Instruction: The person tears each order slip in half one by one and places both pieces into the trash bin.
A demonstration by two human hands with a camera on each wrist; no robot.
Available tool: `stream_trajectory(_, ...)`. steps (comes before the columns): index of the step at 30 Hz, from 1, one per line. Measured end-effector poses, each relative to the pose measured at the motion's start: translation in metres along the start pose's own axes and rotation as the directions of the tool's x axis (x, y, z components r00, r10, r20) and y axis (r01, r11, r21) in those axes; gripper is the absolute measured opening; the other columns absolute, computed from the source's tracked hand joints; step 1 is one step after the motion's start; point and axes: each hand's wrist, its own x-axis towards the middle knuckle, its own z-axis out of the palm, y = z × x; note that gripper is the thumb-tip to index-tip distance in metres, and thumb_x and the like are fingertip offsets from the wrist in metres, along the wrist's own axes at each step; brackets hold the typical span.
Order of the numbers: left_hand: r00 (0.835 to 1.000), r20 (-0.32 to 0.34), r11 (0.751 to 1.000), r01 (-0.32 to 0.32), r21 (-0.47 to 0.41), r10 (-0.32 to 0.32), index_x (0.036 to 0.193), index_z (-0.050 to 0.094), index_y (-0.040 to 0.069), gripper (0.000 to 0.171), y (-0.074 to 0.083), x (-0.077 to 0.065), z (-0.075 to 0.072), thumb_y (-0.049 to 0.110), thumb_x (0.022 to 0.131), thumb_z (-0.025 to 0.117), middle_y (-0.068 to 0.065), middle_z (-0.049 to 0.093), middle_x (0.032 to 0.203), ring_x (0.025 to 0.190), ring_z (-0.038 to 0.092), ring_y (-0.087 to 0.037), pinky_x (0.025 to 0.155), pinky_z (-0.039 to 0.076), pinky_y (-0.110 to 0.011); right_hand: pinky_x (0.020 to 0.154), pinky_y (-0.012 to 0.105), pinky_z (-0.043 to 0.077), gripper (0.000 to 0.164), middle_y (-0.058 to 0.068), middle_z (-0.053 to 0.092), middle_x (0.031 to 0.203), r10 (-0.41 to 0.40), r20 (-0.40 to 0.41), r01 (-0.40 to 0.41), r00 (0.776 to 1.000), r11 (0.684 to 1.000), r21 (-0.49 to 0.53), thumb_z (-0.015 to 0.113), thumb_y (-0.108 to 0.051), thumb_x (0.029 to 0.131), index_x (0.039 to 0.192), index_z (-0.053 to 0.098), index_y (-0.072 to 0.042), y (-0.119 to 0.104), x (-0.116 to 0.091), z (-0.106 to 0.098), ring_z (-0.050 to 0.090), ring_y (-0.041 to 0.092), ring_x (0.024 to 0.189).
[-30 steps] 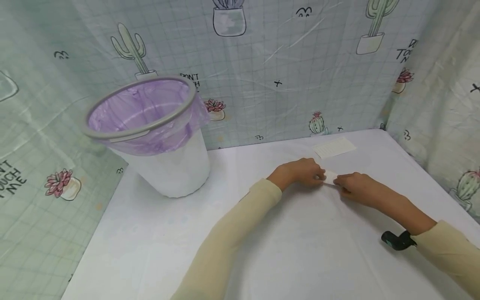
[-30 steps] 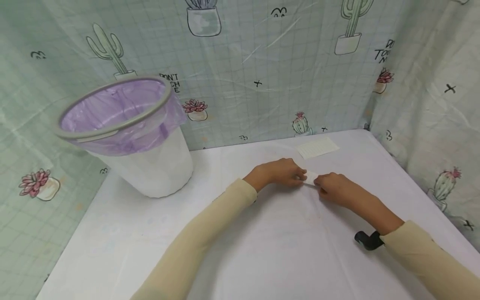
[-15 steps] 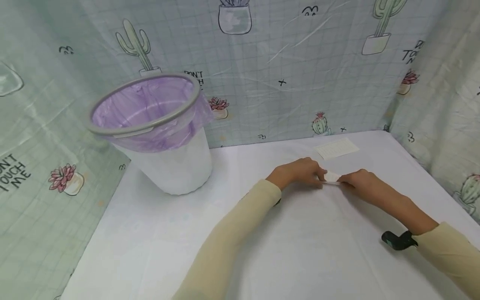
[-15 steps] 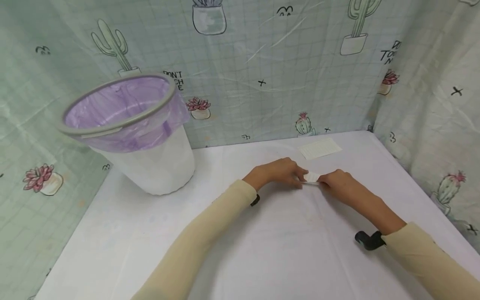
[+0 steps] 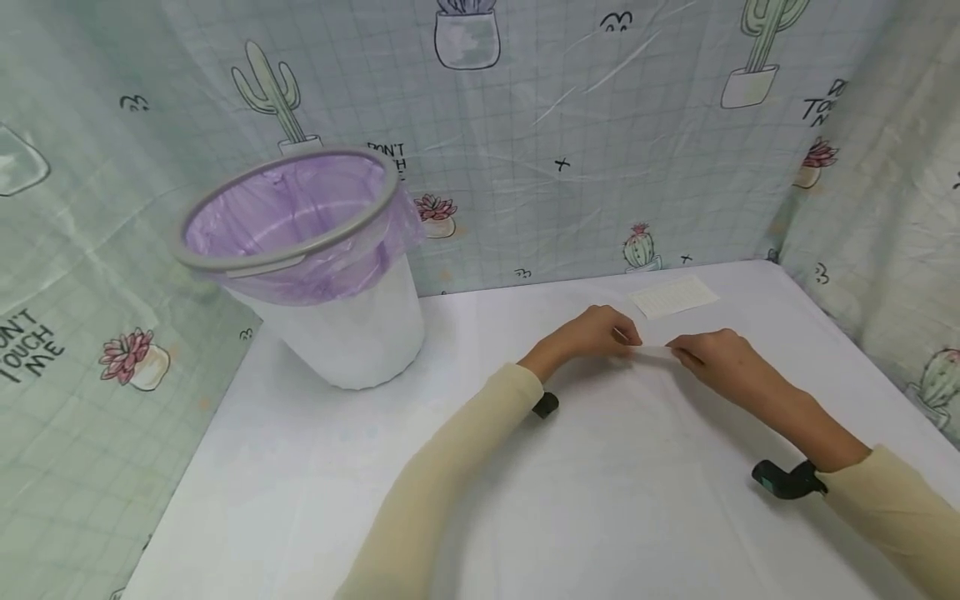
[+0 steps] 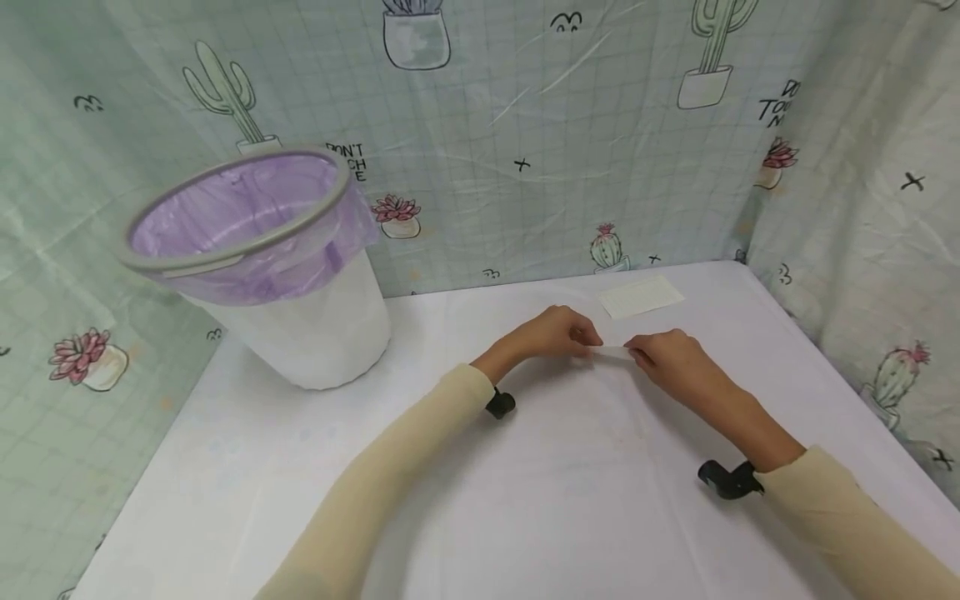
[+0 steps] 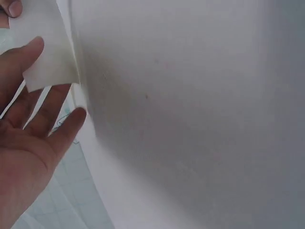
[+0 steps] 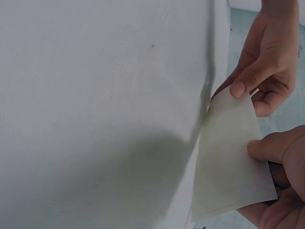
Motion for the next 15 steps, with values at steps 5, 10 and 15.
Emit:
stream_trajectory(5,0.993,-0.118,0.992,-0.031,-0.124,0.016,0.098,0.078,0.010,0.005,-0.003,-0.012,-0.002,0.010,0.093,0.075,0.006,0.075,0.095,0.085,0.066,0.001,0.074,0.050,-0.014,0.063,0.042,0.058,0.011,0.018,0.075,0.085,0.001,-0.022,-0.001,1.000,1.000,0.013,0.073,0.002,0.089,0.099,0.075,0.008,-0.012,0.004,-0.006,0.071,0.026,0.071)
stream_trajectory(10,0.970,-0.241,0.982,-0.029,-0.184,-0.016,0.095,0.077,0.012,0.003,-0.002,-0.025,-0.002,0.015,0.093,0.076,0.011,0.072,0.089,0.079,0.061,-0.002,0.070,0.049,-0.017,0.057,0.036,0.053,0.012,0.015,0.075,0.081,0.024,0.010,-0.025,1.000,0.999,0.033,0.071,-0.001,0.092,0.101,0.075,0.008,-0.021,0.012,-0.009,0.063,0.016,0.063)
stream_trajectory(15,0.940,-0.329,0.970,0.007,-0.244,-0.090,0.092,0.075,0.013,0.010,-0.003,-0.041,-0.005,0.021,0.090,0.080,0.008,0.071,0.084,0.075,0.062,-0.005,0.067,0.051,-0.019,0.063,0.042,0.057,0.014,0.017,0.076,0.086,0.030,-0.001,-0.030,1.000,0.998,0.053,0.070,-0.003,0.094,0.103,0.075,0.007,-0.027,0.021,-0.013,0.069,0.023,0.069)
